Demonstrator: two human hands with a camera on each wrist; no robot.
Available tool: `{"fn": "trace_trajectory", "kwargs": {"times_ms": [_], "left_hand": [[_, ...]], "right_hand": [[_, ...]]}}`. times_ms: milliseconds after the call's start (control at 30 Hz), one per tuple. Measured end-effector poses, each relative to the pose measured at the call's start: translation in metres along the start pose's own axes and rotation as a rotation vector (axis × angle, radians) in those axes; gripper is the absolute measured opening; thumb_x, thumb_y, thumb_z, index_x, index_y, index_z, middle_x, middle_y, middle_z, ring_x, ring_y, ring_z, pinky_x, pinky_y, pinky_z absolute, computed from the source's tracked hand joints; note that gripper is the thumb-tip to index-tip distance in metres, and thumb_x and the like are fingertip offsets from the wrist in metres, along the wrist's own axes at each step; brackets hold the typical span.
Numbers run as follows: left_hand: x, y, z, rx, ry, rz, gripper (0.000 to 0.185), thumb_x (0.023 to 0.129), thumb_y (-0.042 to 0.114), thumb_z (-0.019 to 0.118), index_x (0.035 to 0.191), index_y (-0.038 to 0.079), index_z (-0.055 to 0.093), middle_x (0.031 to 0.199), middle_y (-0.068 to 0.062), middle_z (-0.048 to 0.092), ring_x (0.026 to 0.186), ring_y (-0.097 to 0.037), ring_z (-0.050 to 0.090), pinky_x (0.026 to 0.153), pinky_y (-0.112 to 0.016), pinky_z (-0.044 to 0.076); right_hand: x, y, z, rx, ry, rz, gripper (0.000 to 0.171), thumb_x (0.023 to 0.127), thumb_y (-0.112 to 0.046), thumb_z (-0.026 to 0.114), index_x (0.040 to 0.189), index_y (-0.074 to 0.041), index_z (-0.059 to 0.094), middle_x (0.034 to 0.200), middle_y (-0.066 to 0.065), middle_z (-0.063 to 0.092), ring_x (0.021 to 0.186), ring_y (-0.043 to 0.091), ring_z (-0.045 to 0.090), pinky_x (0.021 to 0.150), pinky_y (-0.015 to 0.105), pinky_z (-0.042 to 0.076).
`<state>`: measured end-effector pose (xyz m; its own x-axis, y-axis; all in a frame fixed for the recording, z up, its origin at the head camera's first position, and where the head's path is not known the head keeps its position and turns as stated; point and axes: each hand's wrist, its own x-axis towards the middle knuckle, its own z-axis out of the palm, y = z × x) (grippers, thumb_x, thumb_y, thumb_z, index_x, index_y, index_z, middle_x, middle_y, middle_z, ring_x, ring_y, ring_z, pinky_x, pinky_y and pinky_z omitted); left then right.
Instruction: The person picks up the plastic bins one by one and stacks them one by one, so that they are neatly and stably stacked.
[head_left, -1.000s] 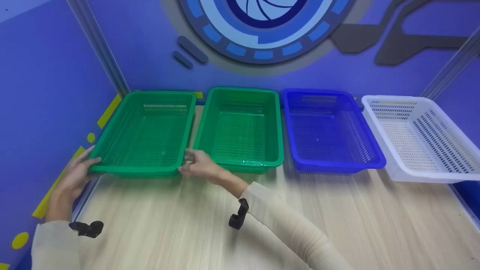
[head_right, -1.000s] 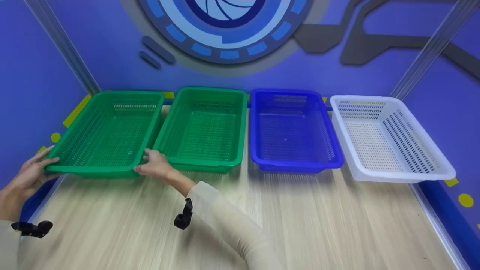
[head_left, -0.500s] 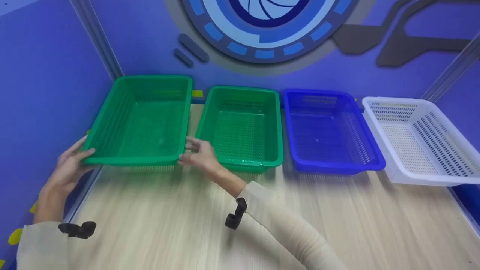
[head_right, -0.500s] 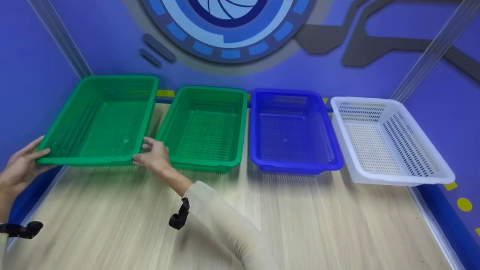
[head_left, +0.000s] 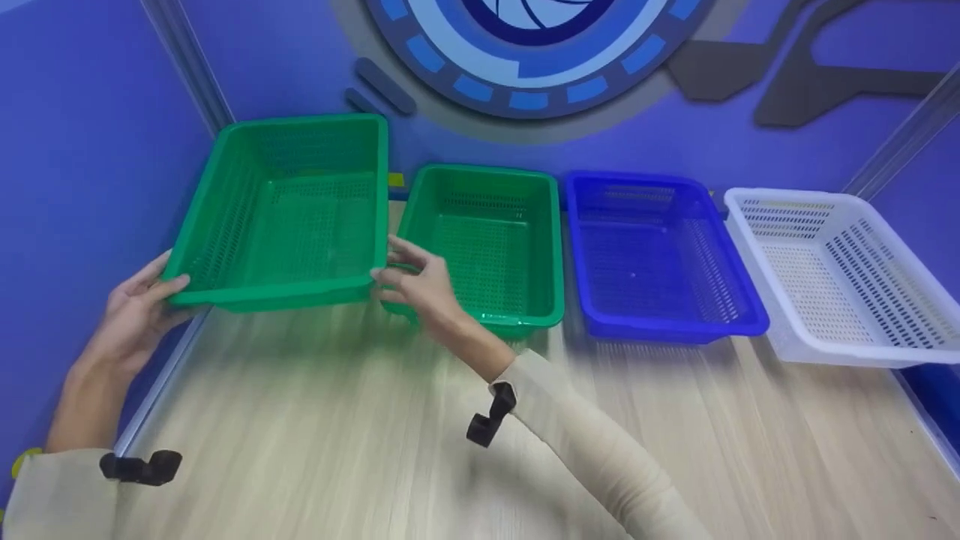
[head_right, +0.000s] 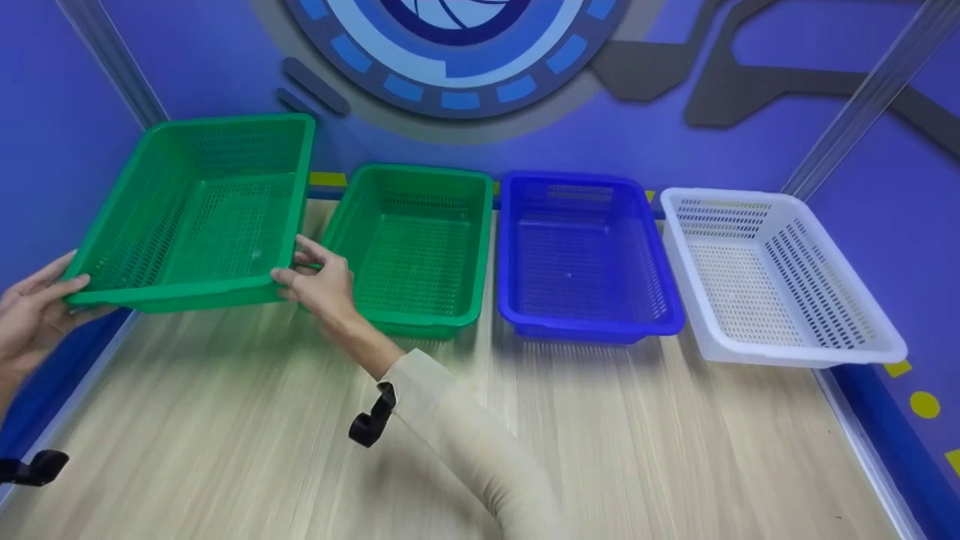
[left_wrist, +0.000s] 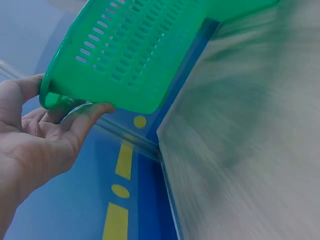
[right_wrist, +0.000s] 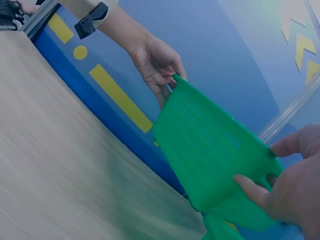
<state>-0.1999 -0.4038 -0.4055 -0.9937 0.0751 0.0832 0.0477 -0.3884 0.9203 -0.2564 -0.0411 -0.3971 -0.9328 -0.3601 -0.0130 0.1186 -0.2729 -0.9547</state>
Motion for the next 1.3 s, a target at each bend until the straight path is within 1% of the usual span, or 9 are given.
{"fn": "trace_trajectory", "kwargs": {"times_ms": [133,333,533,633,733,900,1067,1200,1300], "left_hand": [[0.003,0.009,0.015,-0.006,0.021,0.01,0.064,0.097,-0.001,0.047,0.152,0.007,0.015,0.123,-0.004,0.064,0.099,-0.017,0.068,0.082,-0.033,0.056],[0.006,0.014,0.037,0.027,0.04,0.033,0.063,0.096,0.0,0.05,0.151,0.005,0.02,0.125,-0.004,0.064,0.1,-0.015,0.067,0.081,-0.032,0.056],[0.012,0.008,0.062,-0.055,0.016,0.08,0.061,0.093,-0.006,0.05,0.148,0.002,0.025,0.125,-0.011,0.063,0.1,-0.018,0.067,0.08,-0.033,0.056],[0.014,0.006,0.074,-0.1,-0.002,0.096,0.06,0.092,-0.009,0.05,0.147,0.0,0.026,0.124,-0.015,0.063,0.097,-0.021,0.068,0.078,-0.034,0.057],[0.017,0.005,0.086,-0.106,-0.004,0.104,0.06,0.092,-0.009,0.051,0.146,-0.001,0.027,0.124,-0.016,0.062,0.096,-0.022,0.069,0.075,-0.034,0.057],[0.023,0.004,0.104,-0.056,-0.011,0.093,0.061,0.092,-0.005,0.054,0.146,0.002,0.028,0.124,-0.013,0.063,0.093,-0.02,0.069,0.076,-0.033,0.057],[0.026,0.001,0.121,-0.034,-0.025,0.067,0.062,0.092,-0.002,0.056,0.147,0.004,0.029,0.125,-0.012,0.062,0.089,-0.019,0.07,0.075,-0.032,0.058],[0.029,0.0,0.131,-0.003,-0.027,0.046,0.062,0.091,-0.001,0.058,0.146,0.004,0.03,0.13,-0.011,0.057,0.091,-0.019,0.069,0.075,-0.031,0.057],[0.031,-0.003,0.137,0.016,-0.03,0.023,0.06,0.091,0.0,0.06,0.144,0.004,0.032,0.132,-0.012,0.055,0.093,-0.019,0.069,0.076,-0.031,0.057]], "right_hand": [[0.0,-0.014,-0.006,0.106,0.009,0.004,0.058,0.086,-0.003,0.067,0.139,-0.013,0.048,0.126,0.014,0.048,0.108,0.025,0.06,0.09,0.042,0.053],[-0.002,-0.026,-0.021,0.137,-0.021,-0.013,0.057,0.088,-0.004,0.064,0.141,-0.014,0.044,0.138,0.014,0.041,0.118,0.026,0.054,0.093,0.043,0.051],[-0.009,-0.036,-0.047,0.159,-0.05,-0.002,0.053,0.091,-0.004,0.057,0.141,-0.014,0.04,0.142,0.013,0.037,0.108,0.023,0.055,0.097,0.047,0.047],[-0.013,-0.041,-0.059,0.148,-0.064,-0.008,0.051,0.091,-0.004,0.056,0.138,-0.014,0.04,0.139,0.013,0.039,0.103,0.022,0.056,0.098,0.05,0.046],[-0.016,-0.046,-0.069,0.131,-0.084,-0.026,0.052,0.09,-0.004,0.056,0.139,-0.015,0.037,0.139,0.012,0.037,0.106,0.024,0.053,0.099,0.052,0.044],[-0.018,-0.058,-0.085,0.06,-0.07,-0.064,0.063,0.091,-0.012,0.058,0.147,-0.022,0.031,0.142,0.01,0.028,0.124,0.03,0.04,0.098,0.054,0.044],[-0.019,-0.066,-0.101,-0.023,-0.032,-0.034,0.067,0.09,-0.021,0.062,0.147,-0.035,0.03,0.145,0.007,0.024,0.133,0.033,0.031,0.099,0.058,0.04],[-0.022,-0.07,-0.114,-0.056,-0.05,-0.021,0.068,0.092,-0.022,0.062,0.148,-0.039,0.027,0.146,0.008,0.025,0.135,0.03,0.03,0.101,0.061,0.037],[-0.024,-0.072,-0.125,-0.077,-0.067,-0.022,0.07,0.092,-0.023,0.063,0.149,-0.037,0.025,0.146,0.01,0.026,0.136,0.03,0.033,0.098,0.057,0.042]]}}
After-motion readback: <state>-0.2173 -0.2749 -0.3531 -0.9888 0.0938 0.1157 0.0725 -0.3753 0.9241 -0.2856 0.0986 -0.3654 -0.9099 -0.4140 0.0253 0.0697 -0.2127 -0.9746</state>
